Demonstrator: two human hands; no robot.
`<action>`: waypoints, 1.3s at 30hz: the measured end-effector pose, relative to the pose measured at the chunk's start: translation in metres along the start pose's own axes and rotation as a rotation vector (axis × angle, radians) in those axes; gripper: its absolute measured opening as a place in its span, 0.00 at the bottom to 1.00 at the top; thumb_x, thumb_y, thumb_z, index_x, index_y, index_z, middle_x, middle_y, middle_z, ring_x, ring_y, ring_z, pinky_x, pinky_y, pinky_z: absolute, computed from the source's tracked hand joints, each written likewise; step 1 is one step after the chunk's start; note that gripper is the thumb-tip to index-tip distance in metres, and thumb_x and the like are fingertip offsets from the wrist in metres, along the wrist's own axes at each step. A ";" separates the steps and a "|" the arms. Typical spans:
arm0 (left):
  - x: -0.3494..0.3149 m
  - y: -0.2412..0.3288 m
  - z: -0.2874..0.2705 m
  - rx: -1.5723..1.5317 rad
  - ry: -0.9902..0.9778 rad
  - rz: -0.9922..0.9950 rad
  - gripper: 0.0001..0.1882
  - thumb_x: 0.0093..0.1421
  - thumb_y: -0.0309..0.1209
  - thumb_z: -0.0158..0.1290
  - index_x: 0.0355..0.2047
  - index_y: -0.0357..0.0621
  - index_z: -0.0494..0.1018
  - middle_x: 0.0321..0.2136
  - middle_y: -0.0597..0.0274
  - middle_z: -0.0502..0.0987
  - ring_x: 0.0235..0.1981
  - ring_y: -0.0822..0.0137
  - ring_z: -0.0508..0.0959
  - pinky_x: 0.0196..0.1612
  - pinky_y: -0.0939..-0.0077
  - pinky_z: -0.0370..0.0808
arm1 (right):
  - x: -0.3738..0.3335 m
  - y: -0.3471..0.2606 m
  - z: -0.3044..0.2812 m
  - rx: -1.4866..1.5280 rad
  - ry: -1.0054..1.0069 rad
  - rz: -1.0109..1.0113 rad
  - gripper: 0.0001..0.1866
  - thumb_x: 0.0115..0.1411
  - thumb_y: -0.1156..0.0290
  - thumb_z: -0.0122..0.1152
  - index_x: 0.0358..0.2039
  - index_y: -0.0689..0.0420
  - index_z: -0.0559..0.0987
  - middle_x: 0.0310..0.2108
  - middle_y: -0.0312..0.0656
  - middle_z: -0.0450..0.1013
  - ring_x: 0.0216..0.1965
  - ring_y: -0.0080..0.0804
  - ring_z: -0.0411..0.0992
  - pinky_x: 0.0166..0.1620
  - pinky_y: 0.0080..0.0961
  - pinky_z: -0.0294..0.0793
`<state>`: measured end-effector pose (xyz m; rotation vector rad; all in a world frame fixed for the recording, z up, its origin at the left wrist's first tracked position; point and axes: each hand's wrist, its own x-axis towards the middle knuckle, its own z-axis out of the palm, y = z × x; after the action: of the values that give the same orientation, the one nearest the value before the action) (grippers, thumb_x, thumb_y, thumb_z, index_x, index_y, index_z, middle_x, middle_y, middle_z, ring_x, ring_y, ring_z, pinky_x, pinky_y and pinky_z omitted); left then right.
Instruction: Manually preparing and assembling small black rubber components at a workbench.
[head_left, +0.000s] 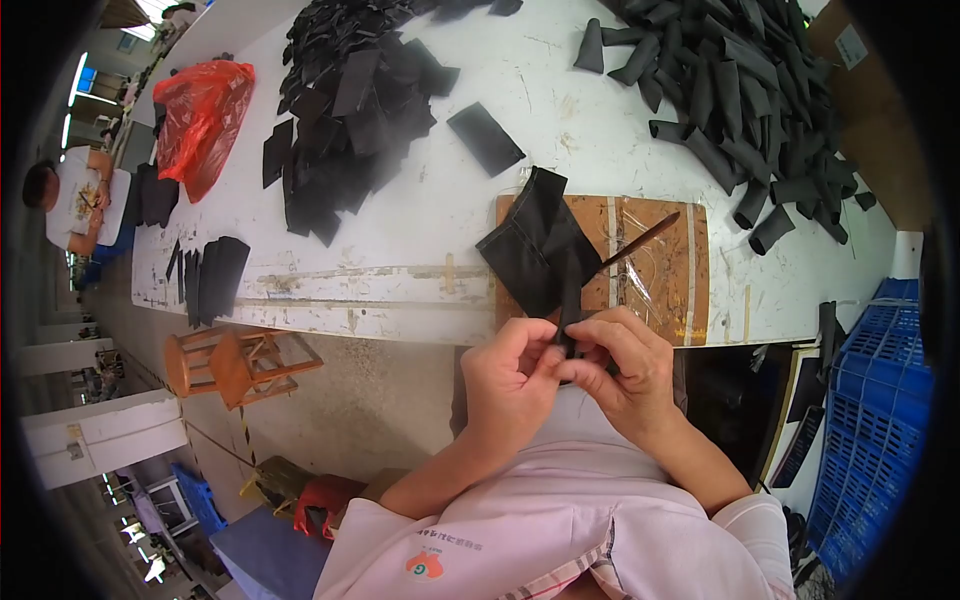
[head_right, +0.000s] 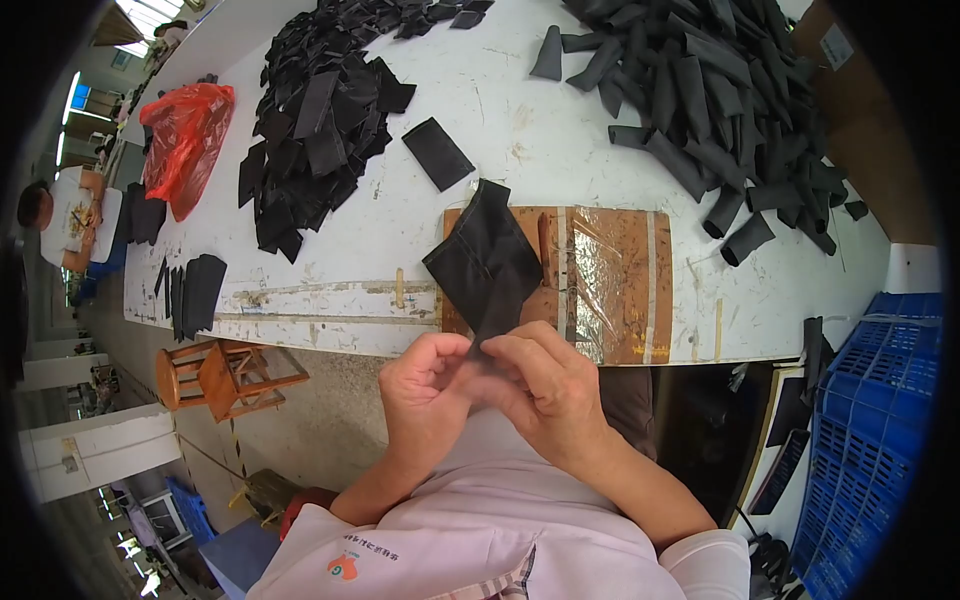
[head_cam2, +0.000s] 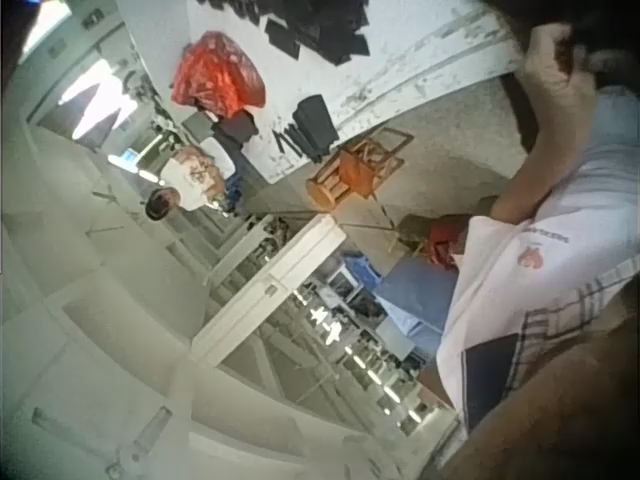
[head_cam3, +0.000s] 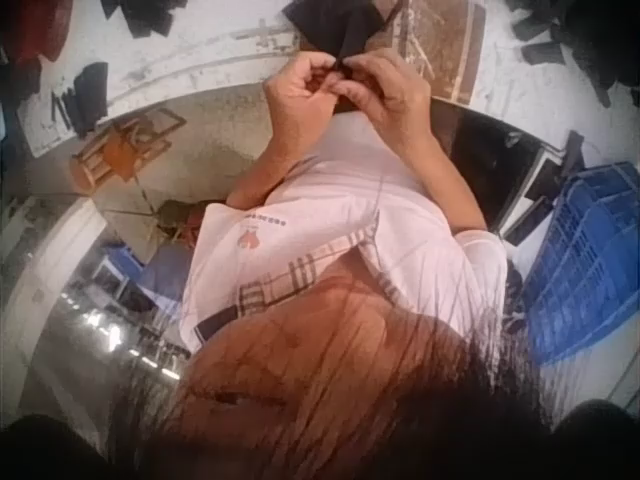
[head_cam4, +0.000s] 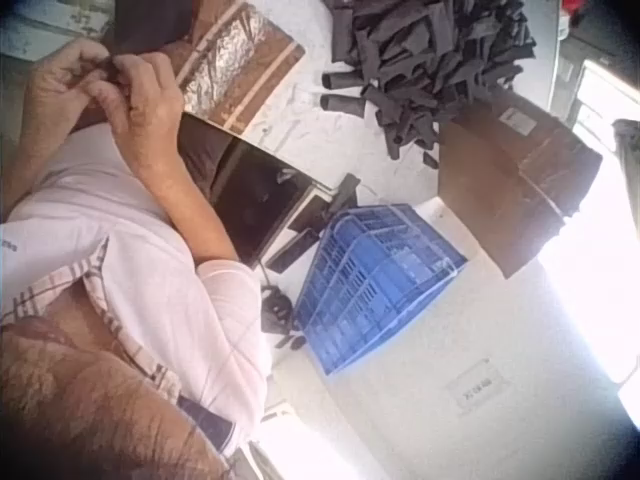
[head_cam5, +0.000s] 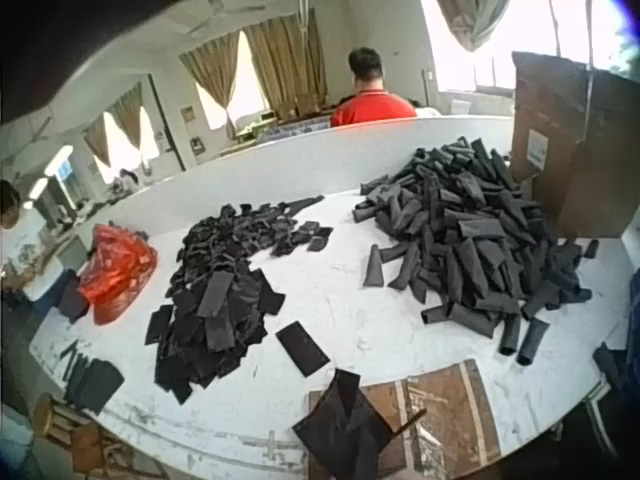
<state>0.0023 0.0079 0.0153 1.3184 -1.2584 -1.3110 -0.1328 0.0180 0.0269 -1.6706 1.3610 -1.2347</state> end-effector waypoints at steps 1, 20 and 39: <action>0.000 0.002 0.001 0.101 -0.005 0.040 0.03 0.49 0.19 0.52 0.27 0.36 0.71 0.17 0.63 0.73 0.19 0.80 0.72 0.21 0.85 0.69 | -0.003 0.008 0.001 -0.035 -0.026 -0.008 0.12 0.41 0.79 0.62 0.29 0.62 0.73 0.25 0.44 0.67 0.24 0.36 0.69 0.25 0.23 0.69; 0.023 -0.019 0.008 -0.201 0.006 -0.023 0.11 0.47 0.12 0.45 0.32 0.34 0.67 0.23 0.66 0.71 0.15 0.85 0.64 0.15 0.91 0.58 | -0.003 0.038 0.013 1.395 -0.114 0.838 0.05 0.52 0.71 0.58 0.25 0.58 0.73 0.19 0.30 0.64 0.19 0.15 0.59 0.23 0.10 0.55; 0.019 0.006 0.021 0.340 0.096 0.694 0.08 0.52 0.18 0.50 0.35 0.37 0.69 0.30 0.57 0.73 0.18 0.78 0.69 0.22 0.90 0.66 | 0.009 0.021 -0.020 0.596 0.006 0.207 0.07 0.54 0.73 0.54 0.25 0.64 0.71 0.28 0.36 0.67 0.25 0.15 0.64 0.27 0.13 0.64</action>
<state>-0.0203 -0.0095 0.0171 0.9980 -1.7140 -0.5571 -0.1586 0.0056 0.0172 -1.0849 1.0001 -1.3508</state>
